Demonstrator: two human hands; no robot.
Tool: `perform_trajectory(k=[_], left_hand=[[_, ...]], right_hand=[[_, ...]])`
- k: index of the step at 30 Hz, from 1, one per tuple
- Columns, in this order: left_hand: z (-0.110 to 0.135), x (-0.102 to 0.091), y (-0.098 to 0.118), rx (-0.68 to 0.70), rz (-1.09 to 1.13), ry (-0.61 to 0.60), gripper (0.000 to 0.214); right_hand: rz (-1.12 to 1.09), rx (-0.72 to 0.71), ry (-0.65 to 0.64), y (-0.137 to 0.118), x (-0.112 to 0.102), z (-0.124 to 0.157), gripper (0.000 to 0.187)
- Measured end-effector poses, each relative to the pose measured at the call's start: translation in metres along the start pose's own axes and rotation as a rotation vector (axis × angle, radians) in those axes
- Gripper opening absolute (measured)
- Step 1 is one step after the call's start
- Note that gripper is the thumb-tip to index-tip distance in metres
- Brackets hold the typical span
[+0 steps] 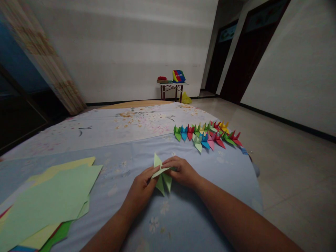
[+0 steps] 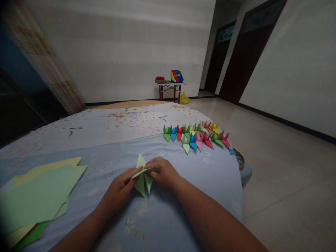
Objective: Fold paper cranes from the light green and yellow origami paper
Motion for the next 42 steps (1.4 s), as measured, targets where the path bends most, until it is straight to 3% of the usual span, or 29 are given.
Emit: perform_trajectory(k=[8,13,21,29,35,38,42], left_hand=[[0.003,0.003,-0.003,-0.116,0.062,0.056,0.045],[0.005,0.006,-0.003,-0.216,0.230,0.051,0.056],[-0.002,-0.001,-0.008,-0.264,0.318,0.165,0.062],[-0.015,0.000,0.003,-0.294,0.254,0.219,0.056],[-0.019,0.004,0.003,-0.274,0.345,0.292,0.050],[-0.020,0.004,-0.002,-0.272,0.388,0.320,0.052],[-0.022,0.003,-0.007,-0.274,0.402,0.316,0.051]], right_hand=[[0.048,0.092,0.000,0.001,-0.002,-0.002,0.010],[0.004,0.151,0.016,0.002,-0.002,-0.002,0.011],[0.019,0.204,0.091,0.005,-0.006,-0.002,0.010],[0.137,0.167,0.113,0.005,-0.006,-0.003,0.022],[0.163,0.142,0.158,-0.001,-0.012,-0.004,0.011],[0.104,0.093,0.179,-0.005,-0.014,-0.004,0.009],[-0.052,0.045,0.150,-0.010,-0.014,-0.005,0.022]])
Point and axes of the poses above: each hand's wrist, its own z-axis away from the middle knuckle, its own x-axis out of the palm, y = z × x, the point moved 7 cm from there along -z, towards the middle knuckle, and after that the axes turned 7 degrees about -x, right-handed, at the moved point
